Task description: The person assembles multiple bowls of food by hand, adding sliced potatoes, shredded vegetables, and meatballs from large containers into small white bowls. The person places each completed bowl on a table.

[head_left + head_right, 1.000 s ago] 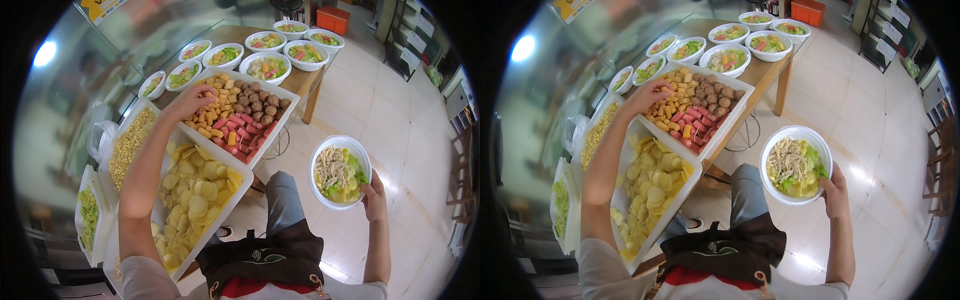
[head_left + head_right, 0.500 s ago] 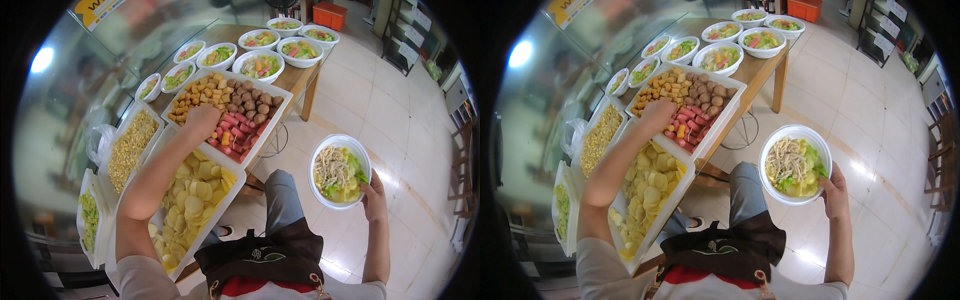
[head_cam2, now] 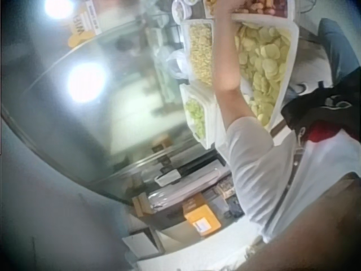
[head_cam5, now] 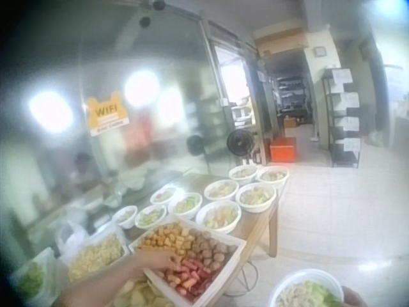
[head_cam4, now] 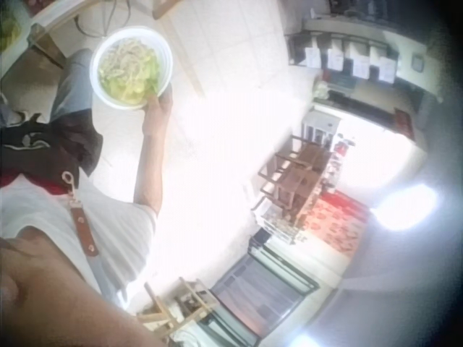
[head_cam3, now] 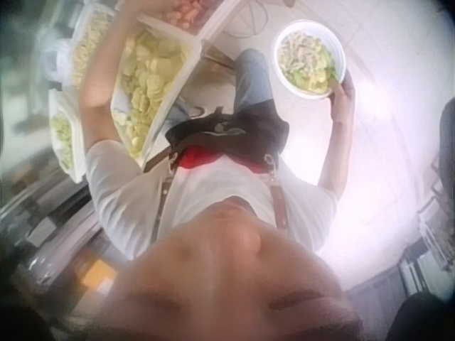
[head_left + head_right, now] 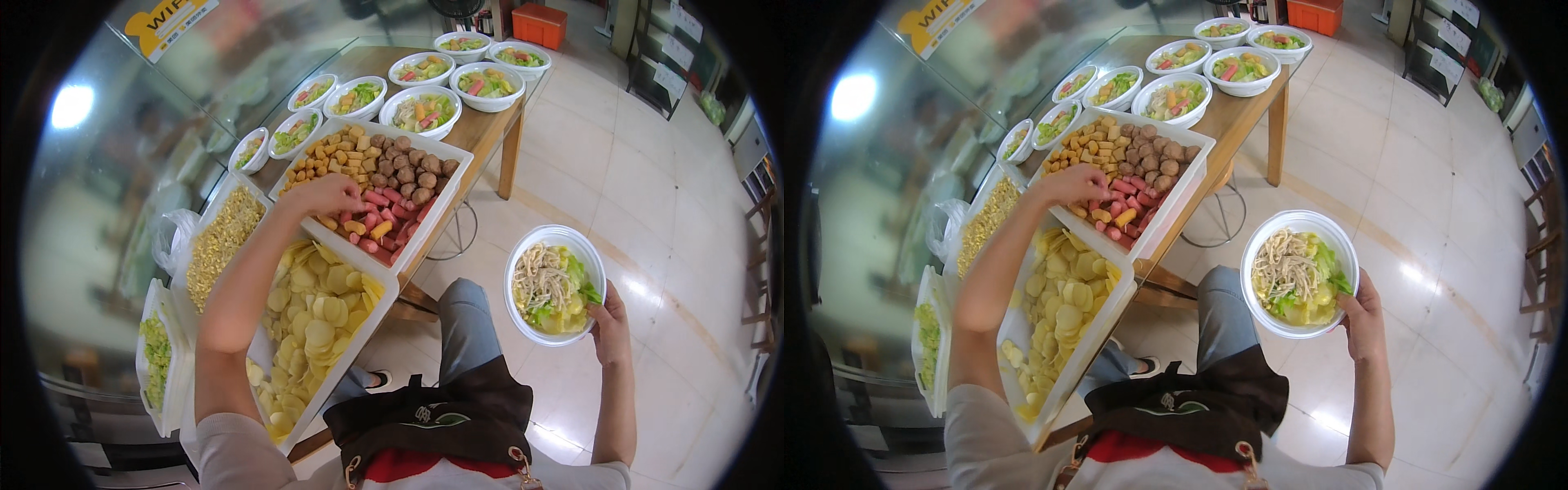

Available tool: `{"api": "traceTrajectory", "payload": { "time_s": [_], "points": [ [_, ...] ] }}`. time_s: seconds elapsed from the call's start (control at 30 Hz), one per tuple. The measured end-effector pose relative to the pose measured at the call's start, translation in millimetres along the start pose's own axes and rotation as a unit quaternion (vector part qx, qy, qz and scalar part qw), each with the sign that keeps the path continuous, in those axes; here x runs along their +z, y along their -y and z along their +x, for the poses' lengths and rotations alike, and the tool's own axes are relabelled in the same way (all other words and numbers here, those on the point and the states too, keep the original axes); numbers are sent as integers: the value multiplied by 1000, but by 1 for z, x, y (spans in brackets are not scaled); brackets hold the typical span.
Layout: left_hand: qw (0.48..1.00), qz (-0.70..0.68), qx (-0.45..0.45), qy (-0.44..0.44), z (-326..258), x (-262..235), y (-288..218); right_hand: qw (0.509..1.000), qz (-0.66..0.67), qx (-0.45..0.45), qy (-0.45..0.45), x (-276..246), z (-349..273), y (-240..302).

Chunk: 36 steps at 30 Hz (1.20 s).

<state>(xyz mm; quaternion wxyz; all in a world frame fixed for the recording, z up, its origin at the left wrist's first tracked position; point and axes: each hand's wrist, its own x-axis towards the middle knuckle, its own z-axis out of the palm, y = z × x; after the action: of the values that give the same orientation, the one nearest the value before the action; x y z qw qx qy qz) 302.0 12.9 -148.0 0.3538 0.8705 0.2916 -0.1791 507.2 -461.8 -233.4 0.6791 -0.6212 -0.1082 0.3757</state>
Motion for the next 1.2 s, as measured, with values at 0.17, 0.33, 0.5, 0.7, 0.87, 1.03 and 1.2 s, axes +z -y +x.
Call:
{"api": "traceTrajectory", "payload": {
  "time_s": [0.17, 0.33, 0.5, 0.7, 0.87, 1.03, 1.2],
  "points": [
    [977, -36, 57, -202, 17, -23, -11, 1000, -3, 5, -9, -4, 1, -1],
    [866, 299, 149, -371, 66, 1, -1, 1000, -5, 4, -2, 3, -1, 3],
    [935, 156, 73, -312, 57, -9, -13, 999, -47, -16, 3, 19, -3, 19],
    [958, -223, 171, -59, -28, 17, -129, 992, -93, -50, 69, 47, 7, 40],
    [943, -31, 332, 22, -45, 90, -173, 981, -102, -23, 162, 81, 9, 51],
    [912, 58, 364, -180, -86, 81, -140, 982, -92, 24, 161, 95, 7, 70],
    [916, 86, 216, -327, -149, 50, -10, 977, -91, -9, 195, 135, 37, 132]
  ]
}}
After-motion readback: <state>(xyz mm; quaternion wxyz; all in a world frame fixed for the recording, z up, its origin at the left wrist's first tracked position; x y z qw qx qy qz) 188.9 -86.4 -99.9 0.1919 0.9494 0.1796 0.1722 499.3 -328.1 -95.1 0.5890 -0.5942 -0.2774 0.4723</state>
